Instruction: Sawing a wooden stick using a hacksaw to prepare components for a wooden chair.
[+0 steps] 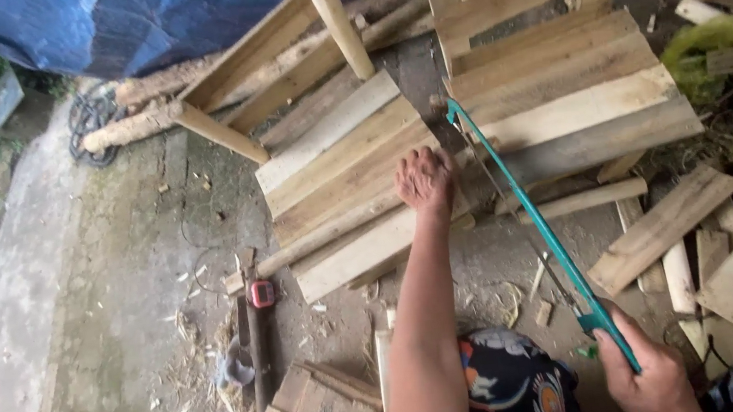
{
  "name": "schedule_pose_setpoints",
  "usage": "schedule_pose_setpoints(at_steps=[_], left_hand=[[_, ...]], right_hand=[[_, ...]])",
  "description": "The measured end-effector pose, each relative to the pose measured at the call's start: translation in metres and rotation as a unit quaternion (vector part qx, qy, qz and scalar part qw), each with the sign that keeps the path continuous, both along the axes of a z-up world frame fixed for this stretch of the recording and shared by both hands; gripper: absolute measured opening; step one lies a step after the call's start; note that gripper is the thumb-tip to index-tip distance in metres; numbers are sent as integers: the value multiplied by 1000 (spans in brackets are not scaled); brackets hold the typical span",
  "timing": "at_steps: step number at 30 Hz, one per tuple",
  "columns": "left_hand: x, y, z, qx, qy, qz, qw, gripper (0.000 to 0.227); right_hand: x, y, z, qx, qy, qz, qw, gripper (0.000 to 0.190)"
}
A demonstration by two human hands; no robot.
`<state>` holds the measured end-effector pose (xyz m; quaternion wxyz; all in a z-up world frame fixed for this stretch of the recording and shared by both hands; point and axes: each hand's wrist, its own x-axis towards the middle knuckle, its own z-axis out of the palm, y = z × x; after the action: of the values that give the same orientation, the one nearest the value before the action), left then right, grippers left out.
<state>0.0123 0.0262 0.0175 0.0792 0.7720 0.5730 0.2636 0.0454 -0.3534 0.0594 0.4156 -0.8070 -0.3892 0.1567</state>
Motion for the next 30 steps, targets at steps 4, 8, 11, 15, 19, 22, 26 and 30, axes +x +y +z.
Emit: schedule_pose_setpoints(at_steps=[4, 8, 11, 15, 19, 22, 26, 30], left_hand=[[3, 4, 7, -38, 32, -10, 999, 40], [-1, 6, -14, 2, 34, -32, 999, 37], [-2, 7, -15, -1, 41, -38, 998, 39], [-1, 4, -12, 15, 17, -40, 999, 37], [1, 9, -7, -39, 25, -25, 999, 41], [3, 9, -3, -30, 8, -3, 999, 38], [1, 10, -4, 2, 14, 0, 1000, 37], [0, 4, -13, 42, -1, -22, 999, 34]], right_hand=[[1, -13, 4, 19, -14, -27, 999, 47], [6, 20, 24, 28, 14, 20, 999, 43], [25, 77, 7, 55, 54, 85, 993, 35], [41, 166, 22, 87, 58, 87, 991, 12], [33, 160, 31, 90, 35, 131, 987, 19], [25, 106, 19, 2, 77, 115, 990, 15], [5, 17, -7, 63, 6, 79, 995, 41], [-1, -8, 19, 25, 36, -5, 999, 50]])
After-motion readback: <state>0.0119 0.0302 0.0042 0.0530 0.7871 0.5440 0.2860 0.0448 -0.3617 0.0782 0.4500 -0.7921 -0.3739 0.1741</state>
